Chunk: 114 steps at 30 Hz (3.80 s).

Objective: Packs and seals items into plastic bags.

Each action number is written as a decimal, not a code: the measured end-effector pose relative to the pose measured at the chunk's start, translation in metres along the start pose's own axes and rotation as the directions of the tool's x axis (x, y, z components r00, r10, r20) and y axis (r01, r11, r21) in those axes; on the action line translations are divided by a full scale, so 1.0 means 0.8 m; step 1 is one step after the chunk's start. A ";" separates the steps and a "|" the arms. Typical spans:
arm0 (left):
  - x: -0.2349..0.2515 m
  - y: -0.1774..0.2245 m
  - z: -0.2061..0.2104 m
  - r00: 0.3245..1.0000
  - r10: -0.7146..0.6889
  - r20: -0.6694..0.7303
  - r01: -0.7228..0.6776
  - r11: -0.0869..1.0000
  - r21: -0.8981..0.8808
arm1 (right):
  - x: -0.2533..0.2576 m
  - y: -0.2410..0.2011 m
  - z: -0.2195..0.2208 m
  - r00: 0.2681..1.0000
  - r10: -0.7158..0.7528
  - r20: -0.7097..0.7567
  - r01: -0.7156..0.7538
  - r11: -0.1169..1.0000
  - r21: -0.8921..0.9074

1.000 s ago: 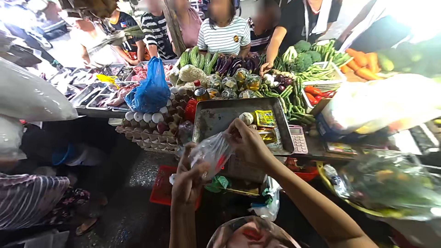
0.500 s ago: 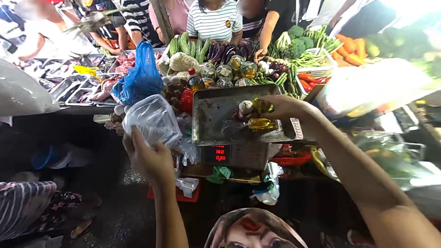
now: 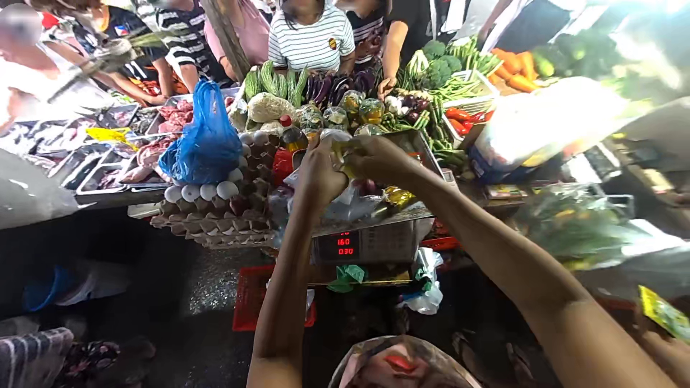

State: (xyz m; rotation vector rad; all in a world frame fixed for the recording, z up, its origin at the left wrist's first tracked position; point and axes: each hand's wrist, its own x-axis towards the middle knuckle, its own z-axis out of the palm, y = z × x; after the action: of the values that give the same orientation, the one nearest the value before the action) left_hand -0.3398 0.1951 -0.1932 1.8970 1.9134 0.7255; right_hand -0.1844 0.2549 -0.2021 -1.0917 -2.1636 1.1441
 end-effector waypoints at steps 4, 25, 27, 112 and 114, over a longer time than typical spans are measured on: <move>-0.001 0.000 -0.024 1.000 -0.005 0.024 0.004 1.000 0.013 | 0.048 0.005 0.024 0.968 0.073 0.240 -0.076 0.997 0.003; 0.049 -0.006 -0.044 0.995 0.029 0.092 -0.046 0.981 0.188 | -0.086 0.069 -0.018 0.993 -0.107 0.043 0.108 0.744 -0.660; 0.046 -0.014 -0.037 0.991 0.013 0.132 -0.038 0.981 0.189 | -0.069 0.074 -0.006 0.987 -0.044 0.152 0.139 0.702 -0.699; 0.008 -0.001 -0.028 0.979 0.087 -0.185 -0.184 0.767 -0.615 | -0.029 -0.028 0.077 0.781 -0.159 -0.604 0.208 0.978 0.012; -0.001 -0.031 -0.019 0.992 0.095 -0.085 -0.126 0.658 -0.742 | -0.014 -0.021 0.064 0.882 0.015 -0.471 0.123 0.958 0.260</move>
State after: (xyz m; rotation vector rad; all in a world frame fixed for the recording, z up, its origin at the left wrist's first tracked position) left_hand -0.3685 0.1937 -0.1953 1.4494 1.1936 1.3449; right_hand -0.2205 0.2162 -0.2167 -1.0405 -1.5904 0.9984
